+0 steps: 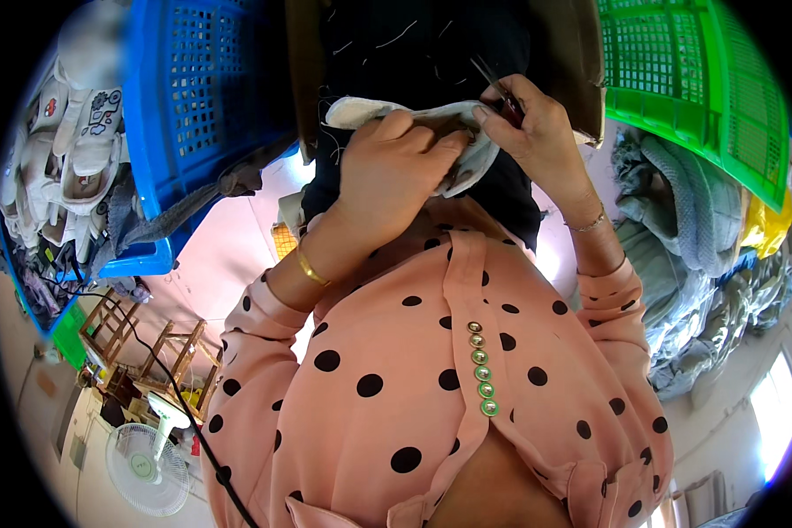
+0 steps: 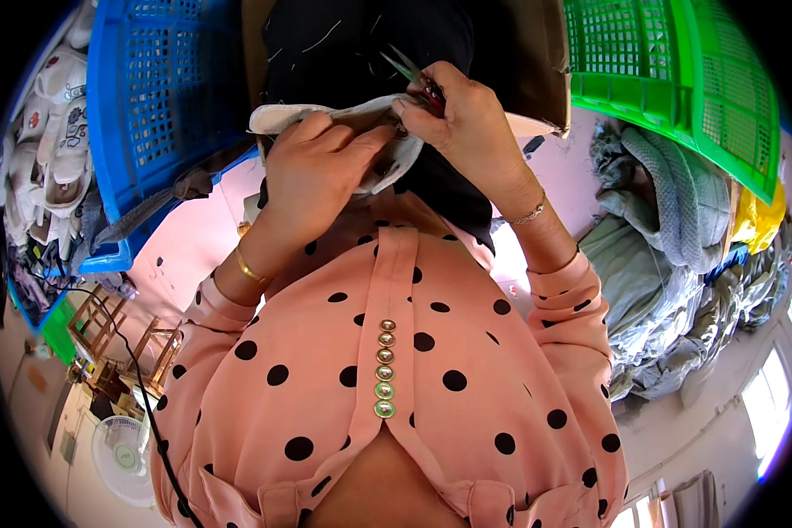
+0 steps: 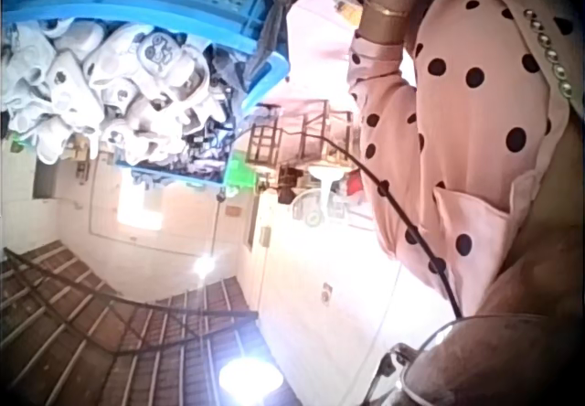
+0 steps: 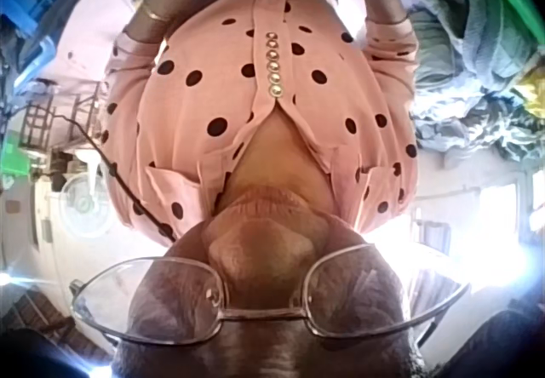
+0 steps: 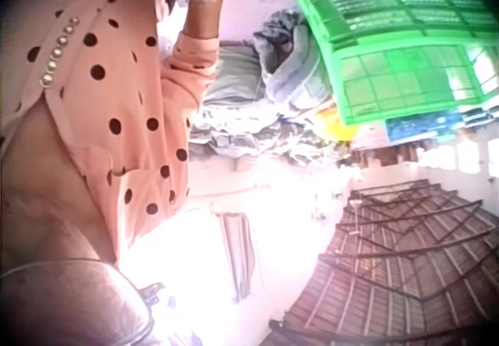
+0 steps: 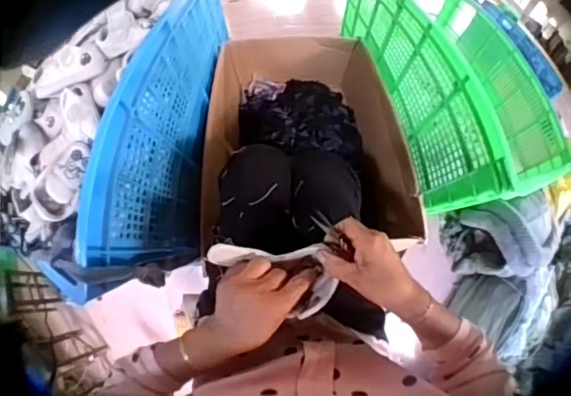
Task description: The person uses a pair of scissors to trim loose threads and excess fabric from the edges of white baby slippers. They handle the slippers one by one, picking them from a blue basket, trimming the details, and placing them into a cardboard box.
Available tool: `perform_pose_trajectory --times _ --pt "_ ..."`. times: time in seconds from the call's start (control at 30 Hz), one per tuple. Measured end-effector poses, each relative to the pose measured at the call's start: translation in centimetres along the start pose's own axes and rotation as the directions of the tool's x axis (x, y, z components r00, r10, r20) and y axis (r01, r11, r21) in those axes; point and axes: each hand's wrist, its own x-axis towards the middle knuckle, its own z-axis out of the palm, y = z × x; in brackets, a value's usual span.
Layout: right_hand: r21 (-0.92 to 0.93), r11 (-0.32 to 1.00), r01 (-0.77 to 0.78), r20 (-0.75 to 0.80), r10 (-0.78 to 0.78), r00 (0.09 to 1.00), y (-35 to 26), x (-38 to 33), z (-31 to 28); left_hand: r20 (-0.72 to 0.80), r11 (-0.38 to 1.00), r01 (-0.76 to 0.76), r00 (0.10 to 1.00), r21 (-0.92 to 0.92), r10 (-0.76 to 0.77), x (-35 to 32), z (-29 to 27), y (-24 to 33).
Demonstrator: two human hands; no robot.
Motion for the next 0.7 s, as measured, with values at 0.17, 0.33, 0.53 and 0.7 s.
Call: perform_pose_trajectory --times 0.17,0.33,0.53,0.7 --pt "0.043 0.998 -0.047 0.011 0.047 0.999 -0.2 0.2 0.1 -0.098 0.994 -0.037 0.995 -0.107 0.026 1.4 2.4 -0.8" --pt "0.045 0.999 -0.02 0.001 0.02 1.0 0.2 0.6 0.8 -0.1 0.962 0.01 0.994 -0.275 -0.039 1.9 3.2 -1.7" --pt "0.073 0.997 0.017 0.041 -0.02 0.999 0.4 0.7 0.4 0.002 0.477 0.243 0.893 -0.845 -0.45 2.6 -1.3 -3.2" --pt "0.101 0.994 0.031 0.052 -0.036 0.998 0.8 0.5 0.4 -0.485 0.76 -0.029 0.785 -0.65 -0.385 4.5 -5.2 -3.8"
